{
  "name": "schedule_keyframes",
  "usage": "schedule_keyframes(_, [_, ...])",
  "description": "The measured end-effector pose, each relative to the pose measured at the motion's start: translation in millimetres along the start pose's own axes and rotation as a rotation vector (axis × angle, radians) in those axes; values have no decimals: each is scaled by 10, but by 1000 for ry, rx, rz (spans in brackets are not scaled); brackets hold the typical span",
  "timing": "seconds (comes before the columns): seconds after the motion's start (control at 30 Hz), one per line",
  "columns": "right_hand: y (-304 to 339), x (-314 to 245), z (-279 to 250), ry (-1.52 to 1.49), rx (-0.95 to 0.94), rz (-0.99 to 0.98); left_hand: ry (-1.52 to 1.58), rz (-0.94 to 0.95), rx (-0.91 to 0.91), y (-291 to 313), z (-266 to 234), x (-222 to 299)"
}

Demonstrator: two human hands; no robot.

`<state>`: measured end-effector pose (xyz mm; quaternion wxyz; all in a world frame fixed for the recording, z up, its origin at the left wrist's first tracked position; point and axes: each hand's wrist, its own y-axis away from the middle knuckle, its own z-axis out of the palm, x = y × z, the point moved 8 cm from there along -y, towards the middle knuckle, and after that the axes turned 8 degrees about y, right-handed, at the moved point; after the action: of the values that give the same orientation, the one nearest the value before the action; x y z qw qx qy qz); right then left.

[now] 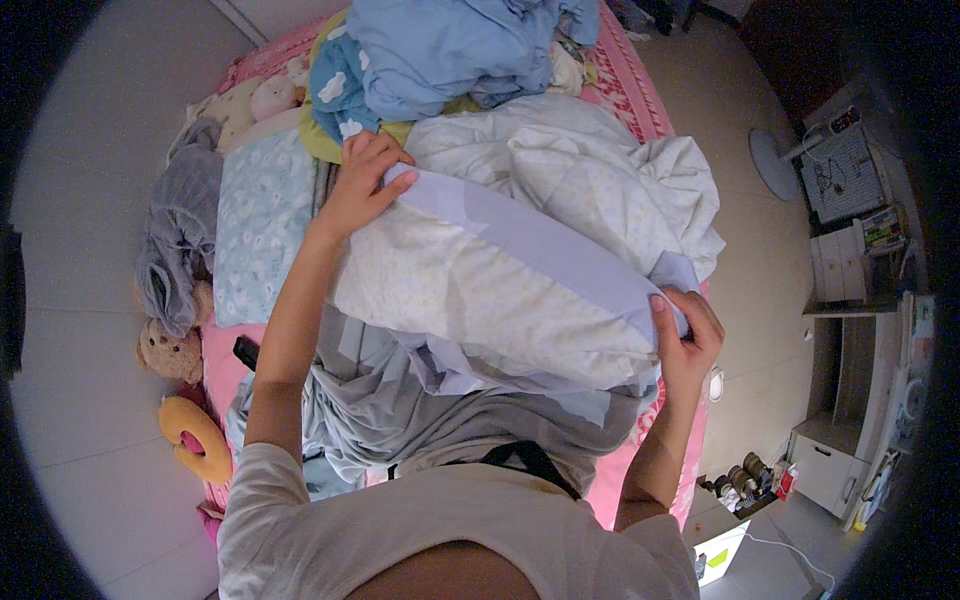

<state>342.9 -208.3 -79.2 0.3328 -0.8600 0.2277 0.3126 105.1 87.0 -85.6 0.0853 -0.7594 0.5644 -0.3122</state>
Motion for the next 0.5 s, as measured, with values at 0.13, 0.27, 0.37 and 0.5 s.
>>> schedule_keyframes(0.13, [-4, -55, 5, -2, 41, -72, 102, 0, 37, 111, -27, -78])
schedule_keyframes(0.27, [-3, -12, 22, 10, 29, -27, 316, -81, 116, 179, -68, -214])
schedule_keyframes(0.37, [1, 7, 16, -17, 19, 8, 551, -274, 246, 193, -182, -287])
schedule_keyframes(0.5, [-31, 90, 104, -19, -77, 105, 262, -114, 240, 160, -289, -203])
